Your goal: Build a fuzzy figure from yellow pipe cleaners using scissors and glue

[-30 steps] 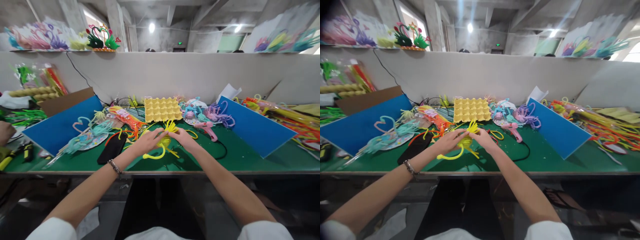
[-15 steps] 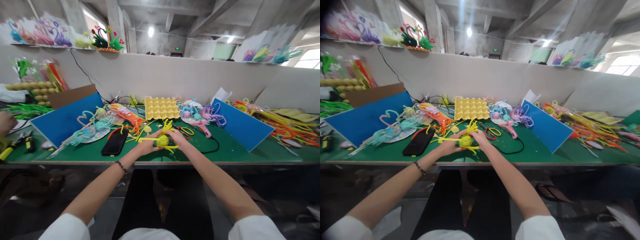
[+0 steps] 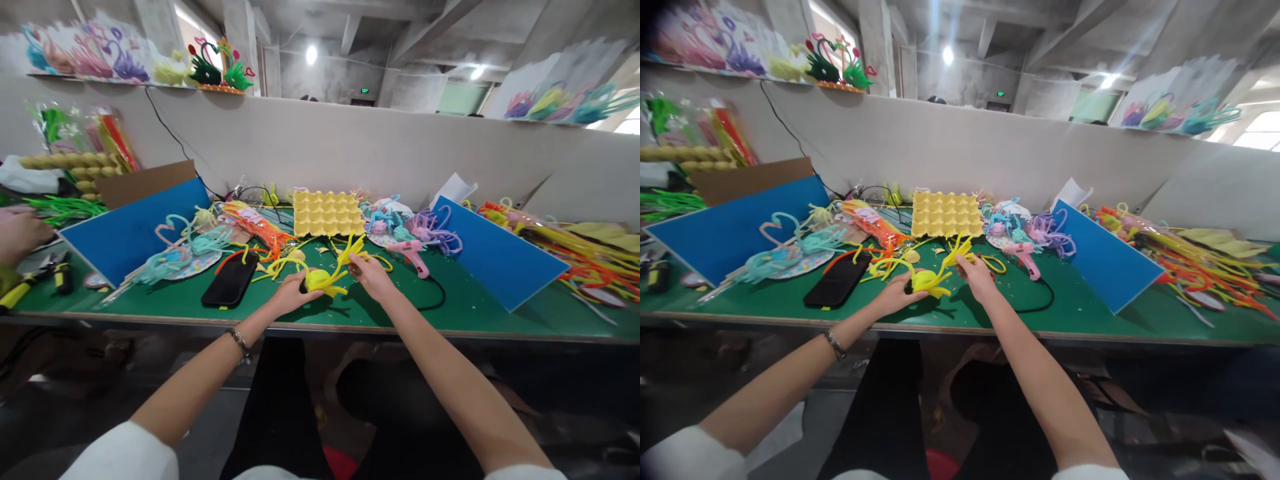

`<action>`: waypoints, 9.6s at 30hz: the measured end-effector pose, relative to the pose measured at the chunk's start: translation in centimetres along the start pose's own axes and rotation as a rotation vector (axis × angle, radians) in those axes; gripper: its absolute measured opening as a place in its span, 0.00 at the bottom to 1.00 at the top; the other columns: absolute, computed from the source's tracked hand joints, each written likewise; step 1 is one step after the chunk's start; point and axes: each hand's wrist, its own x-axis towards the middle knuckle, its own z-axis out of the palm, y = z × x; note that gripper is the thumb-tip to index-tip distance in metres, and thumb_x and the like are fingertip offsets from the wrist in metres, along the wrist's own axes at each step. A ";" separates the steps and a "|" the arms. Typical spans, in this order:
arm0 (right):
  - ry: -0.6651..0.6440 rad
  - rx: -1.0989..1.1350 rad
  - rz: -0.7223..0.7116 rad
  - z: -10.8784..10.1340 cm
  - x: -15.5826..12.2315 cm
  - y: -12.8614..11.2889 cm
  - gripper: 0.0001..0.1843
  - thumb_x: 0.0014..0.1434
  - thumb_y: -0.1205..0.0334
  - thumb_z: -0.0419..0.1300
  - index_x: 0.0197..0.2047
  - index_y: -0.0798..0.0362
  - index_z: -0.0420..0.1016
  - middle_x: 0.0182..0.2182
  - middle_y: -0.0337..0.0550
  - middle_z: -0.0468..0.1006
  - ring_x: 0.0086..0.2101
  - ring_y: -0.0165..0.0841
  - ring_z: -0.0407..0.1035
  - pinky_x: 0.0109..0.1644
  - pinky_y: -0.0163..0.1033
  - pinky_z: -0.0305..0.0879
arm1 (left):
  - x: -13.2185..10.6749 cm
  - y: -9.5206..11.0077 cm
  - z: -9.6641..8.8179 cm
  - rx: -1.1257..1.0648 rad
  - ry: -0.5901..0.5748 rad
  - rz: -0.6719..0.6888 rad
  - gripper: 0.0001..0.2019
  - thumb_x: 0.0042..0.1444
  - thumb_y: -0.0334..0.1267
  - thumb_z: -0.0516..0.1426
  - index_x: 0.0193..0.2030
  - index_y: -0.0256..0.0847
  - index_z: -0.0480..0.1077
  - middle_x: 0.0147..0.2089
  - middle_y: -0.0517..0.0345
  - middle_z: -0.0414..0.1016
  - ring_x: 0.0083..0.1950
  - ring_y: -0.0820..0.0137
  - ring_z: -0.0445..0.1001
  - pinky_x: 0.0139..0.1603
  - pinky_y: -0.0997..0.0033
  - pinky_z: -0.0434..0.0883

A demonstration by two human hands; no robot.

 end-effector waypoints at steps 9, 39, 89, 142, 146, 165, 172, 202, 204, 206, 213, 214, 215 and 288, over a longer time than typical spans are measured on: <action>-0.032 0.157 -0.097 -1.6 -0.1 1.5 0.14 0.44 0.54 0.66 0.29 0.55 0.72 0.24 0.36 0.74 0.26 0.27 0.68 0.34 0.36 0.67 | 0.4 0.1 0.3 0.022 0.099 -0.085 0.26 0.46 0.47 0.58 0.52 0.37 0.67 0.47 0.49 0.76 0.48 0.58 0.73 0.49 0.61 0.68; 0.155 -0.720 -1.669 -0.9 -2.6 -0.7 0.07 0.55 0.74 0.56 0.35 0.52 0.70 0.27 0.42 0.72 0.28 0.28 0.66 0.29 0.34 0.65 | -3.2 0.2 -2.8 0.429 0.189 -0.228 0.18 0.45 0.39 0.59 0.46 0.40 0.70 0.50 0.49 0.69 0.55 0.57 0.66 0.56 0.55 0.63; -0.097 -0.975 -1.212 1.7 -2.0 1.9 0.09 0.59 0.70 0.54 0.38 0.56 0.75 0.35 0.49 0.80 0.36 0.33 0.74 0.42 0.37 0.72 | -0.5 2.3 1.5 0.024 -0.057 0.026 0.13 0.61 0.35 0.42 0.26 0.40 0.57 0.25 0.62 0.60 0.27 0.74 0.61 0.28 0.74 0.60; -0.070 -0.481 -0.552 1.0 -0.8 1.7 0.06 0.52 0.61 0.59 0.29 0.54 0.74 0.25 0.41 0.78 0.23 0.28 0.70 0.26 0.32 0.66 | -0.4 1.5 -1.0 0.062 0.383 0.500 0.07 0.51 0.30 0.51 0.26 0.38 0.68 0.19 0.63 0.69 0.21 0.78 0.66 0.25 0.78 0.65; -0.028 -0.323 -0.413 1.1 -0.4 1.8 0.11 0.50 0.55 0.60 0.30 0.54 0.76 0.21 0.39 0.76 0.20 0.27 0.68 0.23 0.33 0.66 | 0.2 -0.3 -4.0 0.464 0.392 0.443 0.15 0.49 0.43 0.54 0.42 0.37 0.68 0.37 0.52 0.75 0.40 0.65 0.72 0.44 0.63 0.68; -0.268 -0.301 -0.318 1.3 -0.3 2.3 0.11 0.52 0.64 0.57 0.36 0.51 0.79 0.39 0.41 0.80 0.40 0.34 0.73 0.45 0.39 0.68 | 1.1 -1.6 -2.4 0.603 -0.160 0.352 0.13 0.52 0.34 0.56 0.46 0.39 0.68 0.41 0.55 0.77 0.41 0.67 0.75 0.41 0.70 0.67; -0.238 -0.397 -0.302 1.4 -0.3 2.4 0.14 0.52 0.67 0.54 0.38 0.51 0.78 0.39 0.40 0.80 0.39 0.33 0.73 0.43 0.38 0.68 | 1.0 -1.5 -2.7 0.549 -0.151 0.260 0.15 0.56 0.41 0.50 0.47 0.37 0.68 0.44 0.50 0.75 0.46 0.65 0.74 0.43 0.67 0.68; -0.253 -0.448 -0.811 0.5 -0.7 2.1 0.06 0.55 0.65 0.50 0.37 0.49 0.66 0.36 0.45 0.73 0.38 0.34 0.68 0.42 0.38 0.66 | 0.5 -0.2 -1.4 0.797 0.232 0.675 0.13 0.60 0.36 0.49 0.51 0.37 0.56 0.45 0.49 0.77 0.43 0.70 0.76 0.42 0.70 0.66; -0.245 -0.459 -0.831 0.6 -0.9 2.1 0.07 0.56 0.67 0.51 0.37 0.48 0.66 0.35 0.43 0.74 0.37 0.33 0.69 0.41 0.38 0.66 | 0.4 -0.1 -1.5 0.809 0.242 0.672 0.12 0.61 0.36 0.48 0.50 0.40 0.56 0.47 0.51 0.77 0.44 0.71 0.76 0.44 0.69 0.65; -0.237 -0.459 -0.861 0.6 -0.9 2.0 0.08 0.55 0.70 0.51 0.36 0.48 0.68 0.34 0.41 0.75 0.37 0.32 0.69 0.42 0.38 0.66 | 0.3 -0.1 -1.6 0.819 0.251 0.674 0.10 0.61 0.35 0.49 0.49 0.42 0.57 0.48 0.51 0.76 0.45 0.71 0.75 0.46 0.68 0.64; -0.208 -0.421 -0.887 0.8 -1.0 2.0 0.11 0.53 0.72 0.52 0.34 0.47 0.70 0.33 0.40 0.76 0.36 0.33 0.70 0.41 0.40 0.66 | 0.1 -0.4 -1.5 0.825 0.221 0.627 0.10 0.62 0.38 0.46 0.50 0.43 0.59 0.47 0.54 0.77 0.44 0.71 0.76 0.45 0.68 0.63; -0.209 -0.403 -0.872 0.8 -1.1 2.0 0.11 0.52 0.72 0.52 0.34 0.47 0.71 0.33 0.40 0.76 0.36 0.33 0.70 0.41 0.40 0.66 | 0.1 -0.4 -1.5 0.824 0.228 0.639 0.11 0.62 0.38 0.46 0.50 0.43 0.59 0.47 0.54 0.77 0.43 0.71 0.76 0.44 0.68 0.63; -0.211 -0.371 -0.843 0.9 -1.1 2.0 0.11 0.52 0.72 0.53 0.33 0.48 0.71 0.32 0.40 0.76 0.36 0.33 0.70 0.41 0.40 0.66 | 0.1 -0.4 -1.5 0.820 0.236 0.653 0.11 0.62 0.38 0.46 0.51 0.42 0.59 0.47 0.53 0.77 0.43 0.71 0.76 0.44 0.68 0.63; 0.166 0.076 -0.333 0.7 -0.3 1.8 0.09 0.45 0.56 0.63 0.24 0.53 0.70 0.16 0.31 0.69 0.18 0.23 0.64 0.22 0.29 0.61 | 0.5 0.8 -0.5 0.560 -0.303 0.043 0.22 0.49 0.38 0.58 0.53 0.41 0.64 0.40 0.54 0.78 0.40 0.62 0.76 0.37 0.69 0.67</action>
